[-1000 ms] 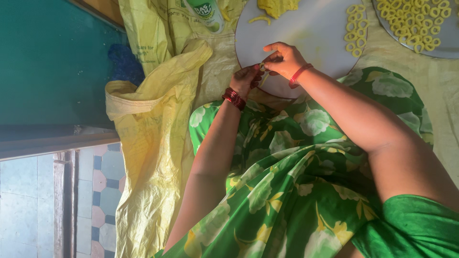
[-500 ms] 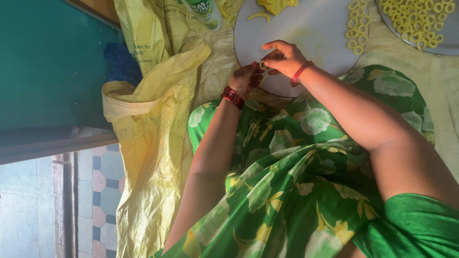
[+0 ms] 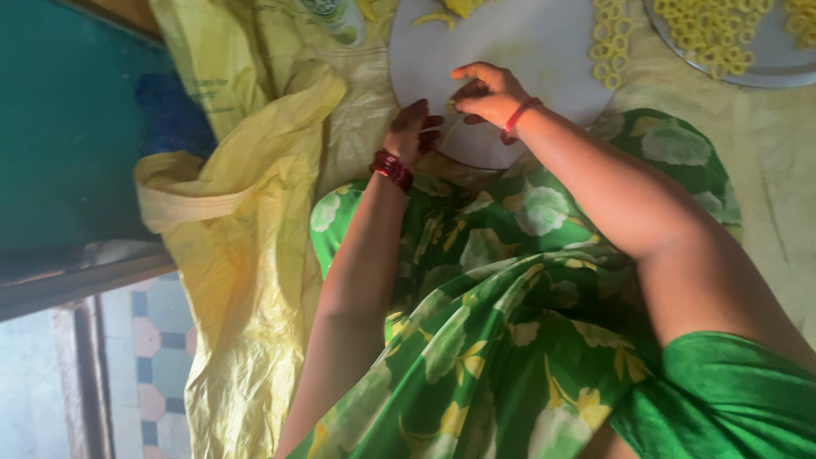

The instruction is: The person rolls small pieces of yellow dough into thin strips on a white board, then joins the ends to form rings. The finished rings are placed on a nearby metal tray. The process is repeated continuously with new pieces of dough.

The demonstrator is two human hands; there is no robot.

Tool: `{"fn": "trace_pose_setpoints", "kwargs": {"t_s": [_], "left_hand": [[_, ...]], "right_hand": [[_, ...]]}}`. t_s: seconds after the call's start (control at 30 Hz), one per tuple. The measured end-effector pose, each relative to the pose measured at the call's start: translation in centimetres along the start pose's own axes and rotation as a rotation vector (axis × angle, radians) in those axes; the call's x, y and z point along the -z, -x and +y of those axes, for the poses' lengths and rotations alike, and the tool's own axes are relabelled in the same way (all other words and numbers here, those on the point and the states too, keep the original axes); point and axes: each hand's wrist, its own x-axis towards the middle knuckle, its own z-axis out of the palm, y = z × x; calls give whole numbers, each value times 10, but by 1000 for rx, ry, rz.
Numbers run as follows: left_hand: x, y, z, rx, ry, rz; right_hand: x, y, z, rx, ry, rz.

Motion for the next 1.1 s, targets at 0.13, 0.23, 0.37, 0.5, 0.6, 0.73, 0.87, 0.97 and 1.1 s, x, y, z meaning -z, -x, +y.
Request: {"fn": "trace_pose_setpoints", "kwargs": {"t_s": [0.13,0.23,0.37,0.5,0.6,0.73,0.87,0.97,1.1], "left_hand": [[6,-7,-1,20,-27,67],[11,-12,-4,23,-1,99],[16,-18,-6,26,19,90],[17,-18,-5,41,-8,100],[14,-15,-1,45,-2,89],[8,-8,5,45,-25,92],[9,-2,7,36,-59,106],[9,1,7,38,-68,104],[7,1,8,46,-72,107]], "right_hand": [[15,-6,9,-7,123,38],[38,-18,24,144,432,66],[101,-26,46,253,689,130],[182,1,54,326,919,291],[217,32,53,-76,840,379],[218,44,47,-311,849,301],[201,34,46,-296,1000,217],[195,33,46,-276,1059,236],[190,32,43,-229,1114,243]]}}
